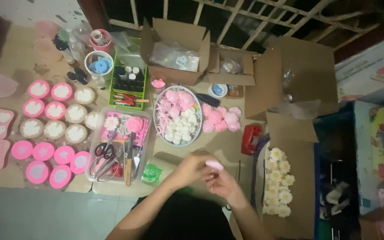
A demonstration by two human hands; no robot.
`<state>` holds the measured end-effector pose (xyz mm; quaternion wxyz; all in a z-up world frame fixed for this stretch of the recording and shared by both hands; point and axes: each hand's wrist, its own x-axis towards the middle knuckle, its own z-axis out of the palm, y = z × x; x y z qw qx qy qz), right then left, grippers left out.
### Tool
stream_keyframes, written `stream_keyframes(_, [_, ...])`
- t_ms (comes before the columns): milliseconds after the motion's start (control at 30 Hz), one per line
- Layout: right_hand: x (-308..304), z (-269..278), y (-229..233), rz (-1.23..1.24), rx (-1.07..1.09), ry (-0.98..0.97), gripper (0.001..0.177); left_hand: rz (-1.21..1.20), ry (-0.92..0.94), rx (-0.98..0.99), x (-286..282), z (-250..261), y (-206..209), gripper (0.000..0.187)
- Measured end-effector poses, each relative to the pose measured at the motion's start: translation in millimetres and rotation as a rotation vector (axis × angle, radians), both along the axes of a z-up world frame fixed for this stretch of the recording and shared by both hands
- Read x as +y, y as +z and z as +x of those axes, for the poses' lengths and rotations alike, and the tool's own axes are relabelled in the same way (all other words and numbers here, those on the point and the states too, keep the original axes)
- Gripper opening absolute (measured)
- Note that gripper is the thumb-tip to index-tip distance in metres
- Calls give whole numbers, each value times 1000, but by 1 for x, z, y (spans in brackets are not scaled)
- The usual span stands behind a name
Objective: Wrapping small artificial flowers in plastic film and arranging them into containers.
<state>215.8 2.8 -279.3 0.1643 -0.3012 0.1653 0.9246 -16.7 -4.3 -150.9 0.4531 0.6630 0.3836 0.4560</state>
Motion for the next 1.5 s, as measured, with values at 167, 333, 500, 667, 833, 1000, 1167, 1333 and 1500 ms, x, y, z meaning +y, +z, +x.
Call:
stream_keyframes(167, [19,-17,18,43,-156,17,18,-766,442,-630,80,-15,-153,35])
stream_keyframes(333, [19,-10,18,131,-402,5,19,-876,634,-798,166,-58,-239,47])
stream_keyframes(500, [15,9,9,119,-500,-89,16,-695,763,-392,200,-63,-255,38])
stream_keyframes(667, [3,47,-26,84,-505,-152,16,-429,925,37,213,-57,-290,37])
stream_keyframes(833, [-5,59,-18,145,-618,-133,17,-342,991,148,209,-55,-304,32])
stream_keyframes(1000, [-12,93,-58,300,-796,-80,15,-161,1023,271,189,-50,-256,34])
stream_keyframes(1167, [-21,87,-18,593,-1217,83,19,-226,1003,152,154,-57,-189,32])
stream_keyframes(1333, [-62,159,-125,910,-1634,566,29,-428,995,-167,49,-102,-135,18])
stream_keyframes(1500, [-61,136,-142,471,-1159,336,42,-467,1145,176,-68,-126,-121,20])
